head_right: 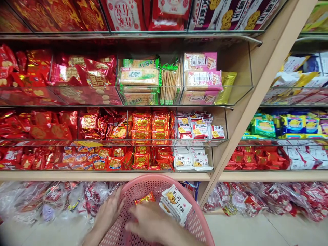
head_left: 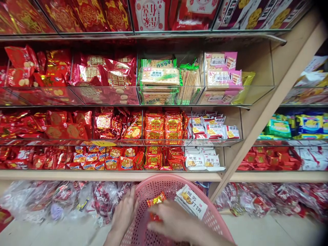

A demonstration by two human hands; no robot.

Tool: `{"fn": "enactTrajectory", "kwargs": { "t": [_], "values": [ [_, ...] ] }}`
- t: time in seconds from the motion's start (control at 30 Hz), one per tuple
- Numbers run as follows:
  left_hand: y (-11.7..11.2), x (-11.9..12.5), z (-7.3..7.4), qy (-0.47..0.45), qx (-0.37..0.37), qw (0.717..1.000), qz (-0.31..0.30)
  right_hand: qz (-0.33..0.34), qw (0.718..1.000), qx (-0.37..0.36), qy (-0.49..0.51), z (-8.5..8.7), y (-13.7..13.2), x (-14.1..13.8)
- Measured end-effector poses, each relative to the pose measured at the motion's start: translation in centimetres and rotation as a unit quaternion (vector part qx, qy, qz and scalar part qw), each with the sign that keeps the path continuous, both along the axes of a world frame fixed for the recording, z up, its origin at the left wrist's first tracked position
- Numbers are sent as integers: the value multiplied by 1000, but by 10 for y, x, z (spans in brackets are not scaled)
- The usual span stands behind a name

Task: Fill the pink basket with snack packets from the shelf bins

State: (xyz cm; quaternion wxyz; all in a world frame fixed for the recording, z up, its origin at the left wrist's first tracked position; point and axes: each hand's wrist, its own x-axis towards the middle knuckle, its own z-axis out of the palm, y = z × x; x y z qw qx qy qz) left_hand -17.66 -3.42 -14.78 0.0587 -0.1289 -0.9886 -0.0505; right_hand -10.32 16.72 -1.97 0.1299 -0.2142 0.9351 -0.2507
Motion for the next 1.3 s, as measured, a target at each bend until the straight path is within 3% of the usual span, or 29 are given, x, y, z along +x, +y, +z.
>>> {"fn": "enactTrajectory", "kwargs": {
  "t": [0.1,0.17,0.27,0.37,0.53,0.77,0.9,1.07,1.3],
  "values": [
    [0,0,0,-3,3,1000,1,-54,986,-114,110,58,18,-33],
    [0,0,1,-7,6,1000,4,-111,953,-167,227,87,31,-66],
    [-1,1,3,-4,6,1000,4,-208,896,-199,338,119,48,-117],
    [-1,3,4,-3,10,1000,-4,-312,862,-235,324,138,61,-160],
    [-1,3,6,-13,12,1000,5,-387,838,-221,315,151,58,-197],
    [-2,3,6,-29,12,1000,4,-434,828,-206,289,155,45,-205],
    [-1,3,7,-30,7,999,8,-428,828,-229,282,152,49,-209],
    [0,3,6,-23,3,1000,6,-416,817,-292,272,154,44,-210],
    [-3,4,4,-15,6,1000,2,-386,782,-450,192,163,32,-202]
  ]
}}
